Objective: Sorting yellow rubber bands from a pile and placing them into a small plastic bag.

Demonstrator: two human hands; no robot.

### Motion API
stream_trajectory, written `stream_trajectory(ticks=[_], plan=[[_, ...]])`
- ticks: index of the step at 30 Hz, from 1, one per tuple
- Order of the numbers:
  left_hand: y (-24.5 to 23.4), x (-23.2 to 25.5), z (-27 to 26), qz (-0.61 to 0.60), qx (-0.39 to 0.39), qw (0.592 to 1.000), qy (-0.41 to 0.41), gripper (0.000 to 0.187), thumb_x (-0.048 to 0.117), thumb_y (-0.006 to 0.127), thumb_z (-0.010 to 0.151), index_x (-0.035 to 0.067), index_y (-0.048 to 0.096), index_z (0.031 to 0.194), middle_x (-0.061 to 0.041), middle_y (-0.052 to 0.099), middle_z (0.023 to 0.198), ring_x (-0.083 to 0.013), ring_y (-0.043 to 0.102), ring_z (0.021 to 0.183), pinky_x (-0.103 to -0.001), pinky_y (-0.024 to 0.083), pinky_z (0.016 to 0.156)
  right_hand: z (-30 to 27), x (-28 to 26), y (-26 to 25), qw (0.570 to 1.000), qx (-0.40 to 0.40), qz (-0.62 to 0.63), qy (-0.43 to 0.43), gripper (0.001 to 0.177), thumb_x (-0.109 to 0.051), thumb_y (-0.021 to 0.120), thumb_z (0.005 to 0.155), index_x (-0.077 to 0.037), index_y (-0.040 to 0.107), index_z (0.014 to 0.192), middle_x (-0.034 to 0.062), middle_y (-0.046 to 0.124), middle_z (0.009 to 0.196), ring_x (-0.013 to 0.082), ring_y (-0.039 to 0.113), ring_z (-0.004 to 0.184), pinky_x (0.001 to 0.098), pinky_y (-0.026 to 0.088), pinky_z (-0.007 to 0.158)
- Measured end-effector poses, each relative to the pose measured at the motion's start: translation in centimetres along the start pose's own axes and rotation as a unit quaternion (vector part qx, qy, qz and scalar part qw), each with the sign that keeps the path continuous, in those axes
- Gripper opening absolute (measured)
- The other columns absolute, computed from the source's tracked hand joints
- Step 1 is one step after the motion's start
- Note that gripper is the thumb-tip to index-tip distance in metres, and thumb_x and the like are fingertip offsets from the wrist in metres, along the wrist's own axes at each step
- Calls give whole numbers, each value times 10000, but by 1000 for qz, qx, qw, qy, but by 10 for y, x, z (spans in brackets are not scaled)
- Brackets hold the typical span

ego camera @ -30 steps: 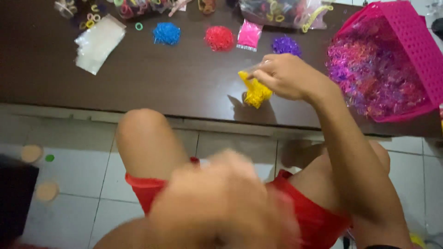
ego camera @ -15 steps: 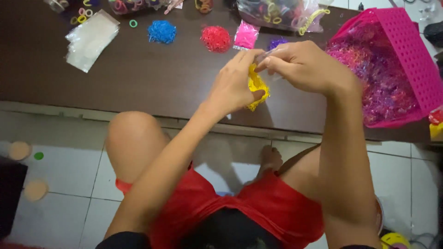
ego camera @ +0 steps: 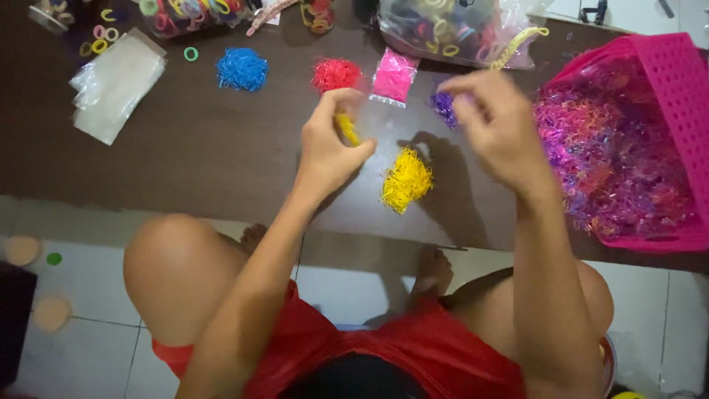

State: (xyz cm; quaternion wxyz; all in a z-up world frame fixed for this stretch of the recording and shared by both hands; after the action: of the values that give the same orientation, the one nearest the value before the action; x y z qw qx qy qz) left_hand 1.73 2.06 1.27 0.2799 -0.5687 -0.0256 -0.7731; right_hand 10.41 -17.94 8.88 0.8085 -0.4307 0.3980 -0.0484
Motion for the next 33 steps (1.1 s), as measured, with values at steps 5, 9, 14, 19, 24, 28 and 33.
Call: stream_trajectory(ticks=[5,9,14,19,24,28,33], plan=[[0,-19,0,-58,29,994,-85,636,59,844,694,192,587,1260,-70,650,1005,-282,680,971,-407,576,869,-22,42,62,969,-191,-151,26,366,0,645,943,-150,747,1261,208,695,1168,384,677,1086,470,557,922],[7,-14,-4,-88,19,991,-103,655,52,856,724,188,560,1291,-76,646,1036,-279,690,974,-358,612,778,-25,33,69,962,-195,-193,1,310,-37,650,973,-227,766,1190,153,678,1158,371,682,1070,458,583,831],[10,-13,-10,-89,7,990,-111,653,26,860,753,162,540,1306,-130,659,1127,-334,703,1009,-358,627,754,-32,42,74,959,-182,-219,-9,171,-128,726,940,-222,774,1075,93,705,1122,310,690,1073,405,585,844],[11,-16,-15,-82,-5,994,-75,634,26,851,760,112,544,1308,-148,659,1103,-350,698,970,-372,624,712,-31,49,65,965,-136,-221,-29,37,-201,773,937,-208,765,973,56,723,1037,265,717,1004,383,591,831],[12,-13,-19,-18,-25,998,-49,651,21,854,720,125,566,1295,-114,635,999,-315,695,891,-358,610,650,-34,51,52,970,-112,-215,-25,43,-205,791,929,-219,773,965,-10,726,927,218,730,922,335,592,822],[18,-20,-27,-20,-17,999,-28,642,0,837,695,125,582,1271,-68,615,941,-237,644,719,-308,574,588,-36,35,42,977,-108,-179,-34,93,-131,816,896,-180,778,966,20,729,882,241,720,858,358,578,782],[28,-15,-31,-8,-11,1000,15,631,-10,818,665,130,609,1244,-37,591,898,-201,598,610,-310,531,541,-40,36,43,973,-123,-192,-25,134,-121,819,880,-187,780,990,31,720,877,245,701,842,369,560,751]])
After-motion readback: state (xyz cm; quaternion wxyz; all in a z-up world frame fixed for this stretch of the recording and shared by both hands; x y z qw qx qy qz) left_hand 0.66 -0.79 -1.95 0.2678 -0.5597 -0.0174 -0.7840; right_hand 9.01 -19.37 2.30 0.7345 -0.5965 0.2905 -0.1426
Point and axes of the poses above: each hand's wrist, its own z-axis towards the middle knuckle, its own y-axis out of the palm, x = y × z, the point moved 6 cm from there along z, towards the middle knuckle
